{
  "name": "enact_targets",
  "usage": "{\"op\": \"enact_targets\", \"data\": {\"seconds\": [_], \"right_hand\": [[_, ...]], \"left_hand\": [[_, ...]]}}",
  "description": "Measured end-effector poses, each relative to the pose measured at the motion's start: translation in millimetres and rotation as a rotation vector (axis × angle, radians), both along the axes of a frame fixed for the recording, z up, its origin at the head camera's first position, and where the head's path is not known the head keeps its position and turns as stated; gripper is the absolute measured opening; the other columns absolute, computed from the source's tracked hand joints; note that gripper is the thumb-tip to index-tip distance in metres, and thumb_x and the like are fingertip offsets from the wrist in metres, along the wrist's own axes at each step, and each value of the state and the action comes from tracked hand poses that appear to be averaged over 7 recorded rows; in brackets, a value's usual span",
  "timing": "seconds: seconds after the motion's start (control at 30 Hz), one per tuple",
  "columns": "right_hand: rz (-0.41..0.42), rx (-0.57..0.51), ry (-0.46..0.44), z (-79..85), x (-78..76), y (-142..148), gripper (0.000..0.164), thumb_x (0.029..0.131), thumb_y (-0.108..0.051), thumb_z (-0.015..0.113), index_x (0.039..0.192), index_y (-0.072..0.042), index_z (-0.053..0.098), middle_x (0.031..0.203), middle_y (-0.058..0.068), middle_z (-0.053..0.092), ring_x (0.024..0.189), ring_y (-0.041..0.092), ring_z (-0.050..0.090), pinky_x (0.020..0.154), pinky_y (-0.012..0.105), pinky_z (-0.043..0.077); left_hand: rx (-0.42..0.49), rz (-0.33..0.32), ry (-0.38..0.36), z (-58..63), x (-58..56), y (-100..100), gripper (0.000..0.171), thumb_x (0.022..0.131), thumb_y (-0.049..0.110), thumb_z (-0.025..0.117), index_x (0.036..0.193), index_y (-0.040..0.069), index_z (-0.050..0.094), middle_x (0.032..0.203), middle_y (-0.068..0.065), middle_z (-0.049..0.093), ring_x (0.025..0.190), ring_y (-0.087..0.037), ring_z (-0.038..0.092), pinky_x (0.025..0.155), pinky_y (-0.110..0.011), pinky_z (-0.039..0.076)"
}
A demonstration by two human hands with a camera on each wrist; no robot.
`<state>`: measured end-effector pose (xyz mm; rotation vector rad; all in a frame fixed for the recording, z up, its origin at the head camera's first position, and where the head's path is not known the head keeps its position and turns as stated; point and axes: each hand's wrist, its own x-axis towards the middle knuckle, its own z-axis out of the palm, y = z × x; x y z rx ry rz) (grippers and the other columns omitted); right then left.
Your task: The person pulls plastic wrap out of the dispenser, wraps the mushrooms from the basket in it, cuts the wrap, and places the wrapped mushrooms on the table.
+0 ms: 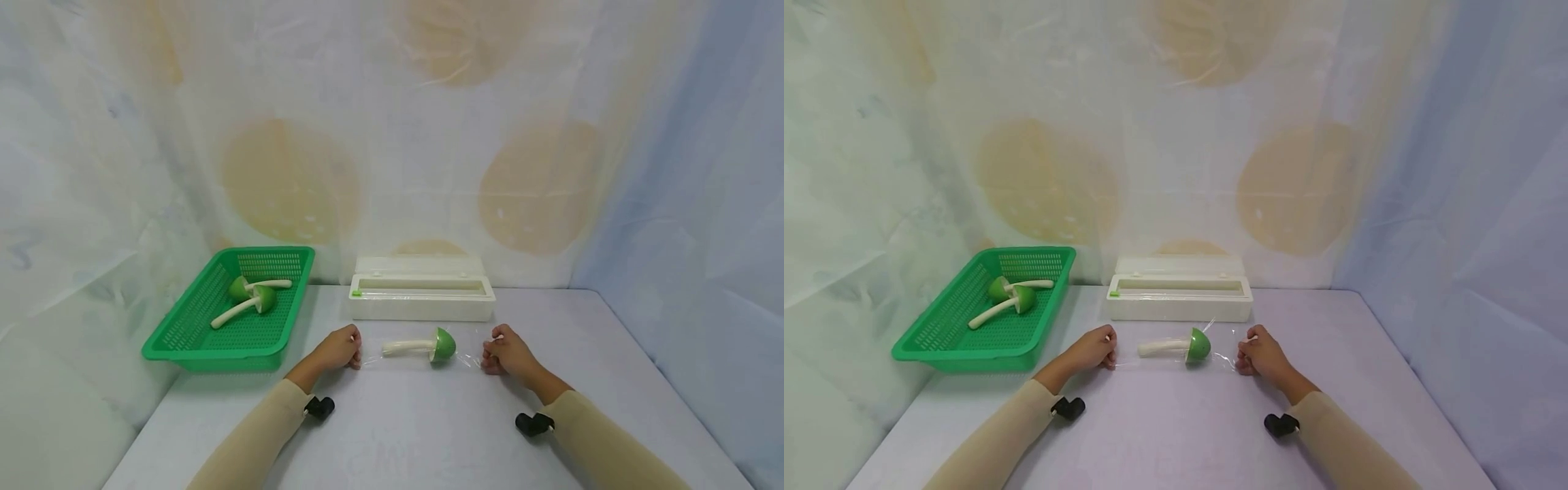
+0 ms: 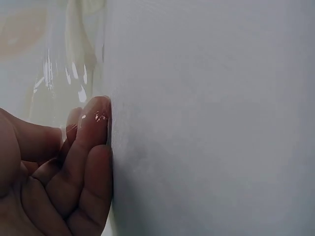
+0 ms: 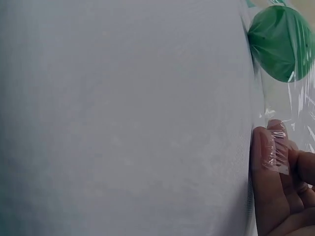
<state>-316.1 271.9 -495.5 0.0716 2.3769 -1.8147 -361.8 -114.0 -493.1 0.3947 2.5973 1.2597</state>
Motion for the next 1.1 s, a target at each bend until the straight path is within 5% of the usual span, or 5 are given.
{"op": "enact_targets", "data": {"seconds": [0.1, 0.37, 0.73, 0.9, 1.1], "right_hand": [[0.04, 0.032, 0.018, -0.6, -2.4, -1, 0.002, 0.102, 0.001, 0.04, 0.101, 0.003, 0.041, 0.085, 0.015, 0.056, 0.074, 0.023, 0.062, 0.067, 0.039, 0.057], [0.181, 0.138, 0.067, -3.3, -2.3, 2, 0.027, 0.098, 0.007, 0.035, 0.114, 0.012, 0.057, 0.085, 0.011, 0.054, 0.077, 0.021, 0.054, 0.072, 0.035, 0.054], [0.311, 0.5, 0.203, -1.4, -6.4, -1, 0.052, 0.071, 0.001, 0.082, 0.12, 0.002, 0.063, 0.082, 0.004, 0.049, 0.079, 0.02, 0.047, 0.064, 0.031, 0.041], [0.305, 0.66, 0.274, 3.1, -5.7, -9, 0.045, 0.076, -0.005, 0.081, 0.118, 0.0, 0.067, 0.083, 0.0, 0.05, 0.077, 0.017, 0.047, 0.064, 0.032, 0.041], [0.318, 0.735, 0.368, 8.1, -5.8, -16, 0.019, 0.092, -0.01, 0.067, 0.108, -0.001, 0.072, 0.086, -0.004, 0.054, 0.078, 0.013, 0.05, 0.07, 0.031, 0.045]], "left_hand": [[-0.018, -0.004, -0.005, -1.6, -3.6, 1, 0.009, 0.099, 0.003, 0.046, 0.093, 0.004, 0.052, 0.07, -0.007, 0.06, 0.059, -0.018, 0.064, 0.054, -0.03, 0.049], [0.034, -0.049, 0.05, -4.8, -5.9, 3, 0.005, 0.098, 0.0, 0.047, 0.099, 0.004, 0.046, 0.063, -0.005, 0.056, 0.052, -0.015, 0.055, 0.049, -0.029, 0.045], [-0.148, -0.151, 0.076, 0.4, -4.9, 10, 0.019, 0.092, -0.002, 0.051, 0.104, 0.001, 0.066, 0.088, -0.004, 0.059, 0.071, -0.017, 0.055, 0.067, -0.034, 0.048], [-0.29, -0.218, 0.176, 1.2, -2.5, 14, 0.037, 0.076, 0.001, 0.068, 0.112, -0.003, 0.065, 0.098, -0.006, 0.058, 0.089, -0.02, 0.054, 0.083, -0.04, 0.047], [-0.338, -0.214, 0.348, 0.5, -0.8, 18, 0.02, 0.085, 0.002, 0.069, 0.104, -0.003, 0.069, 0.087, -0.004, 0.054, 0.082, -0.018, 0.053, 0.077, -0.037, 0.048]]}}
